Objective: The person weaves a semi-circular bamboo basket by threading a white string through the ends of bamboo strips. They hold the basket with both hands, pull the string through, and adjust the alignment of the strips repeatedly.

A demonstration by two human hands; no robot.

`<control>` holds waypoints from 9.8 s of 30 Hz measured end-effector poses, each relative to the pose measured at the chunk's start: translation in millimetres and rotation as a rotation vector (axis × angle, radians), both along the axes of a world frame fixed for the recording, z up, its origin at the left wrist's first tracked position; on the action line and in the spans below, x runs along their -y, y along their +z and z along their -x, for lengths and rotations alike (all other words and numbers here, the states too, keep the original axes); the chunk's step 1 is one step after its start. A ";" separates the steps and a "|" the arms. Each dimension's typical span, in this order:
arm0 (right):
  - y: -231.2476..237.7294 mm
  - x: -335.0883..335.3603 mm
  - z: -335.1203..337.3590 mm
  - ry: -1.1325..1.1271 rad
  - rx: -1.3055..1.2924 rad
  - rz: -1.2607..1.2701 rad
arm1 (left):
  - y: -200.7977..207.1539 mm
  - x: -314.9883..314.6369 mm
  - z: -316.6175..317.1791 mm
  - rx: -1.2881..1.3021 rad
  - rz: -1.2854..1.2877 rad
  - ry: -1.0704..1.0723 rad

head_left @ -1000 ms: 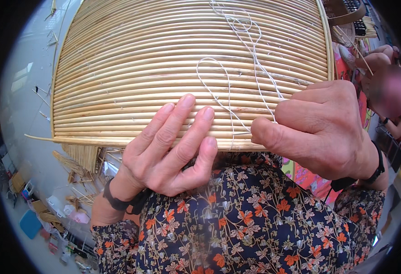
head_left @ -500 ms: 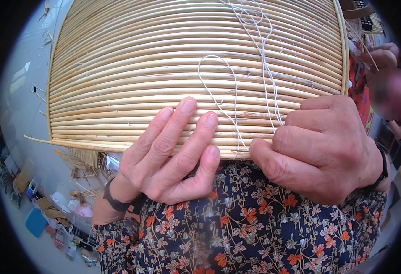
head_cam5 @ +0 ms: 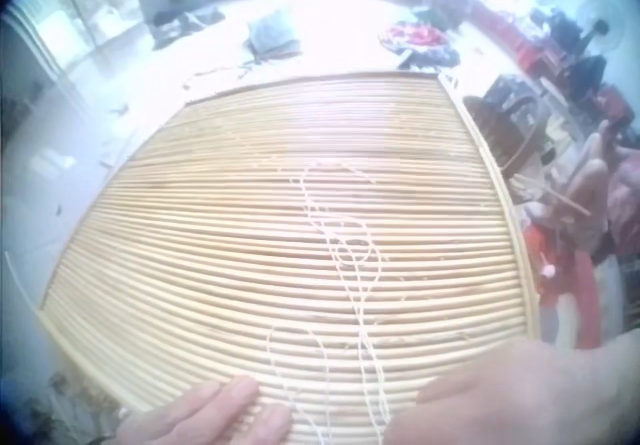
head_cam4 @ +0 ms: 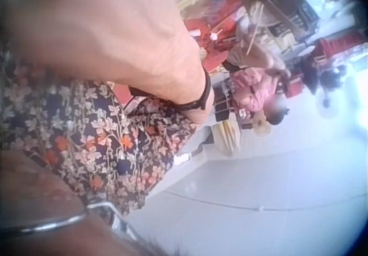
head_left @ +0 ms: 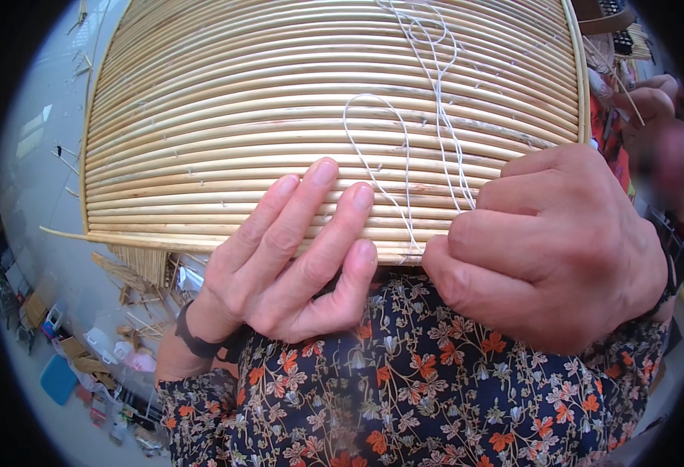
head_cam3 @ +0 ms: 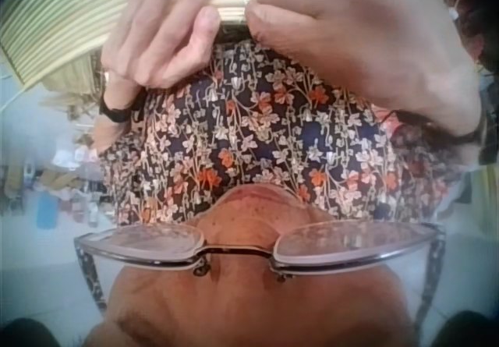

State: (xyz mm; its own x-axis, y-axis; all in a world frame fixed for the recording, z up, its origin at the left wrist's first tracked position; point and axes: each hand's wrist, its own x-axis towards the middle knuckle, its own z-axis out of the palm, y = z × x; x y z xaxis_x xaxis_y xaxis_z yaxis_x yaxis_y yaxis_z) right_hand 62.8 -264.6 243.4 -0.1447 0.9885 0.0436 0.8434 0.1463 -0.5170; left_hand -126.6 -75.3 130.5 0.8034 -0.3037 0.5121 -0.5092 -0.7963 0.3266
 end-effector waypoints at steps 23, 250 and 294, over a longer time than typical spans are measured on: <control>43.9 -69.6 -38.3 0.062 -0.017 0.402 | -8.6 -42.2 -45.5 0.295 0.138 -0.020; -119.3 106.7 30.9 -1.251 -1.633 -0.518 | 19.3 4.4 -116.6 0.226 0.163 0.213; -182.4 149.4 40.8 -1.447 -2.440 -0.810 | 7.0 -7.7 -92.8 0.062 0.199 0.118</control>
State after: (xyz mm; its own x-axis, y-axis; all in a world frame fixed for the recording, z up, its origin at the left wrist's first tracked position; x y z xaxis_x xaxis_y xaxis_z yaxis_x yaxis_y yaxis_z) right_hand 22.0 -414.1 61.0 0.6527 0.2805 -0.7038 -0.5657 0.7983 -0.2066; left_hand -33.8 -67.5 137.5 0.7927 -0.0976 0.6018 -0.4403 -0.7745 0.4543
